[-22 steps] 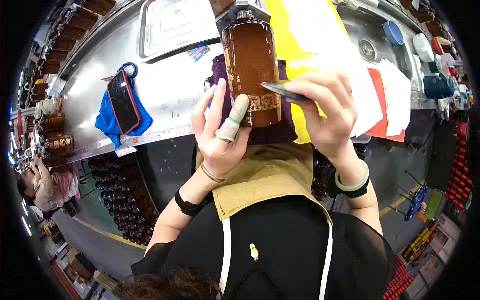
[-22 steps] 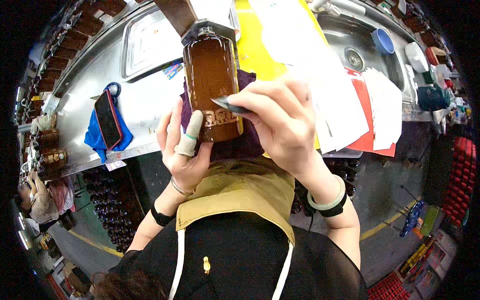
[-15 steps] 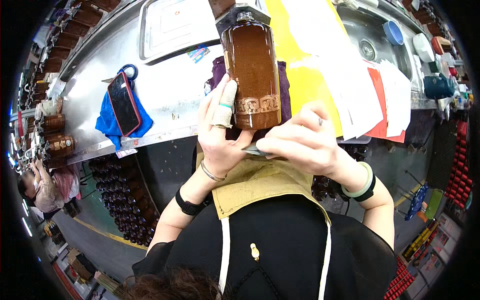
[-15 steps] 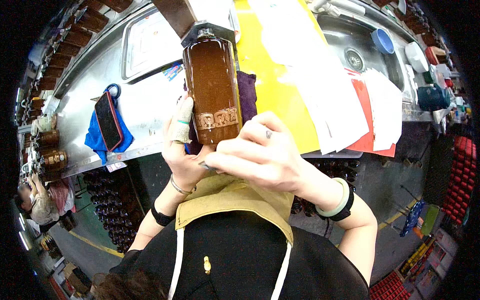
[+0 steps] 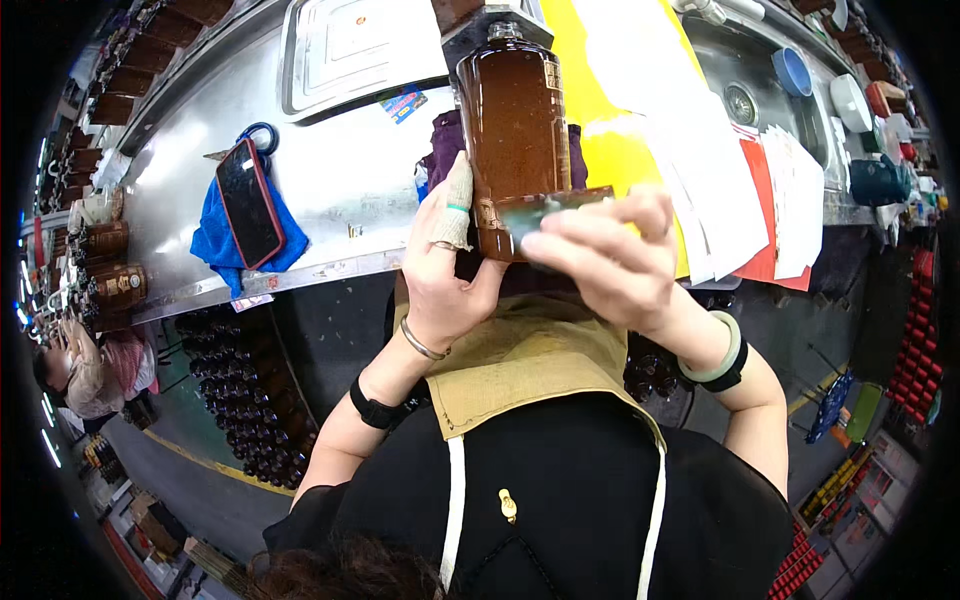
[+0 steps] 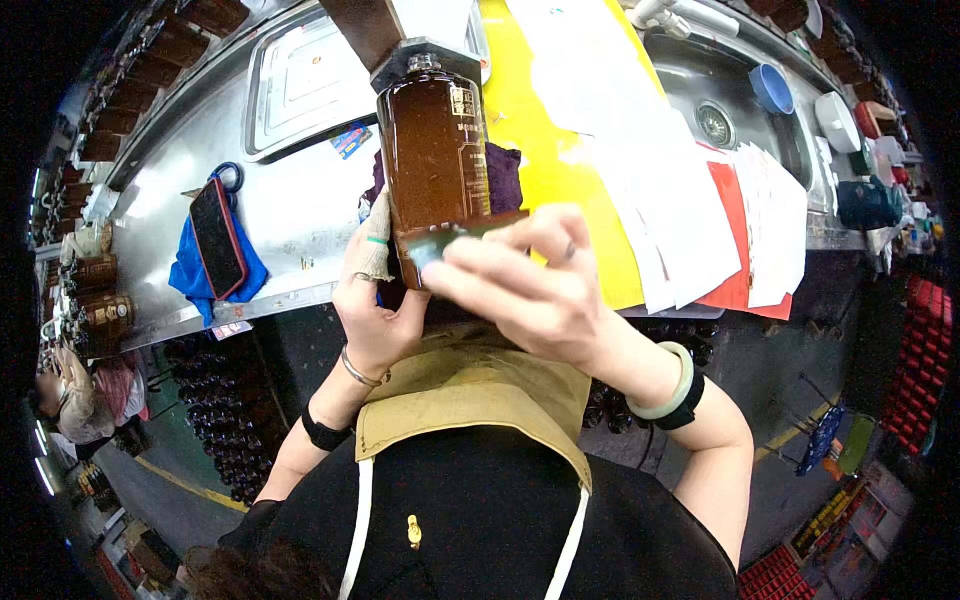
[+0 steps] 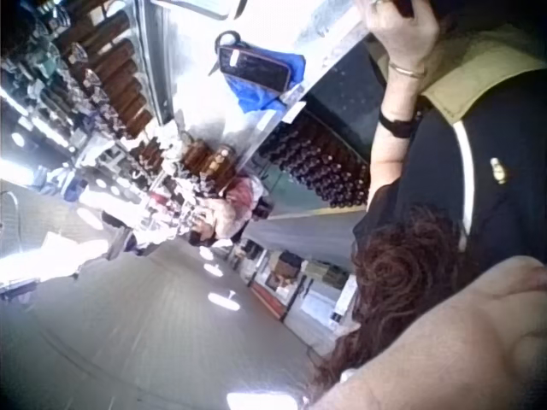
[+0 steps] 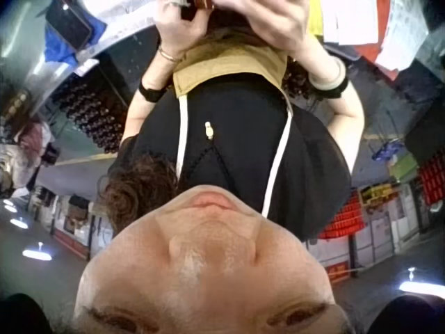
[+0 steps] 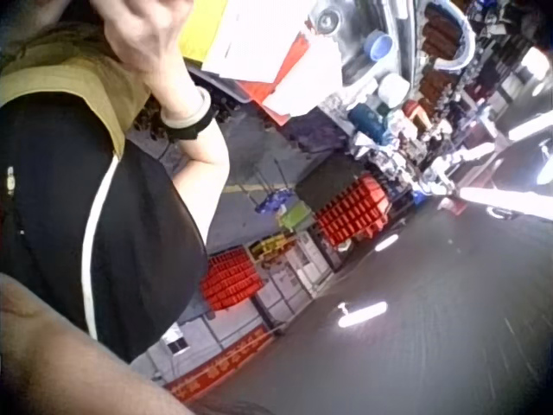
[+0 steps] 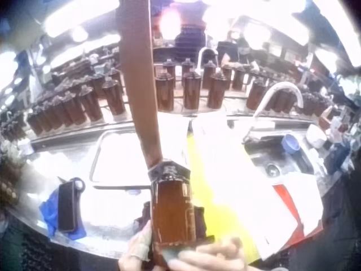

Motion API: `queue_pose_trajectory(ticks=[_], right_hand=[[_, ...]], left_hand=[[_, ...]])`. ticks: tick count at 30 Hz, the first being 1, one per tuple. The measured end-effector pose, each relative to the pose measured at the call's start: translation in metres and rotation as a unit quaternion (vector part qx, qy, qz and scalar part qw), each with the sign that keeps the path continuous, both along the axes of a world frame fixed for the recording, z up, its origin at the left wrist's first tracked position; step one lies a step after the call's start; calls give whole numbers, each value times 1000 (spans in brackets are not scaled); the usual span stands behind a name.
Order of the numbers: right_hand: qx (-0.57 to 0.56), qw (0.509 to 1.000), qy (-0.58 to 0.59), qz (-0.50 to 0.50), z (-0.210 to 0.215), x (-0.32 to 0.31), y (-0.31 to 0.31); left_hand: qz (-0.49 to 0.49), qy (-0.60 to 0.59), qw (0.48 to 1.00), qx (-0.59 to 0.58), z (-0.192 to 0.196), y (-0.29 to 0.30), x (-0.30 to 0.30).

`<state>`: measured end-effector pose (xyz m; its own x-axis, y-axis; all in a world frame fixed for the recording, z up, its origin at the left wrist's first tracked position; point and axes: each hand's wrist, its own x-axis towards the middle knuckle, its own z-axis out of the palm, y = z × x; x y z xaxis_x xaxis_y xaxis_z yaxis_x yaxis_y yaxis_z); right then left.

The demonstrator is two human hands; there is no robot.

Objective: Applying adhesive labels to brown glass bottles at a factory workstation.

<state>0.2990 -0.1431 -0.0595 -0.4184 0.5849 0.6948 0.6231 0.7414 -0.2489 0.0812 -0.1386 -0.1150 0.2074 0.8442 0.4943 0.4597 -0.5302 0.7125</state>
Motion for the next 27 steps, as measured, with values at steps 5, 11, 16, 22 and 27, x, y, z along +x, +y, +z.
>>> queue_pose_trajectory(ticks=[5,11,16,22,27], right_hand=[[-85,996,7,40,18,-11,-3],[2,1000,-17,-10,3,-8,1],[-41,998,23,51,23,-15,-5],[-67,996,-14,62,11,-8,-21],[5,994,38,-100,18,6,13]], left_hand=[[-1,-10,1000,-1,0,-2,-1],[8,7,1000,-7,2,0,-2],[29,-37,998,-31,0,1,2],[32,-49,997,-51,3,1,3],[29,5,1000,5,24,1,2]])
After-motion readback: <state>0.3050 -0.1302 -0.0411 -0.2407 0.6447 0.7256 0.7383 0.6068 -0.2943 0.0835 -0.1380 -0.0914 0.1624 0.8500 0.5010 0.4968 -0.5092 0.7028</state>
